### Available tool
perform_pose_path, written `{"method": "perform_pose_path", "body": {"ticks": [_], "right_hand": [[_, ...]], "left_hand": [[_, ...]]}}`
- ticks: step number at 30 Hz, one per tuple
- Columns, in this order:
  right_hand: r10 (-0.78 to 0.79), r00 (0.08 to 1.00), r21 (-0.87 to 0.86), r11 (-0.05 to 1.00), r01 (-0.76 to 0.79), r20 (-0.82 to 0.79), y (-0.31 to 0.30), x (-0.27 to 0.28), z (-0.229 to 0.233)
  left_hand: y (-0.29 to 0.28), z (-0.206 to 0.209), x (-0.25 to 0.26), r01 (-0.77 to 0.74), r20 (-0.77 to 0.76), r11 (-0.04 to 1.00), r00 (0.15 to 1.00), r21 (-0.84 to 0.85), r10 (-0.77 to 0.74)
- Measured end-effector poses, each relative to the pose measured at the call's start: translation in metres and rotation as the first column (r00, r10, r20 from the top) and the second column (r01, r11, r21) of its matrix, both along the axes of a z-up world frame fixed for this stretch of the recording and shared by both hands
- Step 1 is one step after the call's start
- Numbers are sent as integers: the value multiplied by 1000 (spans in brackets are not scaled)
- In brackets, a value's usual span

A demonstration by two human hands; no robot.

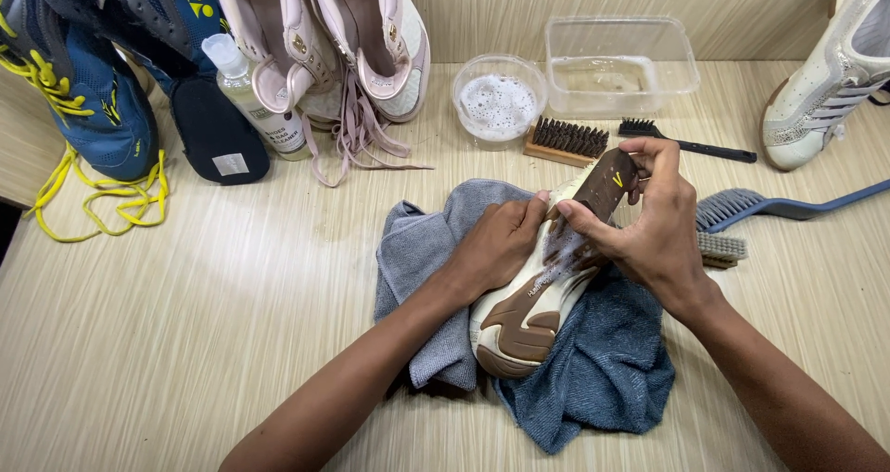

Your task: The person scrubs the sole of a sneaker with a brush and soapy water, then wipes the foam off with a cloth. The shoe is held over a towel on a wooden table while other shoes and cleaning supplies are visible nearby.

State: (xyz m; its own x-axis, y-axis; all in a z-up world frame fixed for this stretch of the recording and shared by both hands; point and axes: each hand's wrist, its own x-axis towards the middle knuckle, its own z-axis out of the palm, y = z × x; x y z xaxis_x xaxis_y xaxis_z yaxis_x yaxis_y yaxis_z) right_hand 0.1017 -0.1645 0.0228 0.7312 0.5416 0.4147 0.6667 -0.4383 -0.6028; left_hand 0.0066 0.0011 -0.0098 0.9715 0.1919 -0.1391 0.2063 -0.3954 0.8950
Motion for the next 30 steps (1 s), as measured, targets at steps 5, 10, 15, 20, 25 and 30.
{"method": "perform_pose_path", "body": {"ticks": [5, 10, 15, 20, 25, 30], "right_hand": [[308, 894, -69, 951, -303, 326, -16, -29, -42], [151, 977, -76, 987, -141, 154, -13, 2, -30], [291, 927, -193, 949, -249, 235, -17, -14, -52], [262, 959, -176, 954, -241, 107, 1, -28, -9], [305, 934, -105, 951, -290, 187, -1, 9, -51], [372, 881, -258, 918, -302, 293, -9, -50, -40]], "left_hand": [[-1, -5, -1, -2, 24, 1000, 1000, -31, 3], [2, -14, -3, 12, 117, 997, 993, -77, -3], [-2, 2, -7, 20, 100, 999, 995, -43, -15], [1, 10, -7, 18, 140, 998, 990, -66, -8], [-2, -5, -6, 11, 100, 999, 995, -42, -7], [2, 15, -11, 23, 150, 1000, 988, -4, -22]]}}
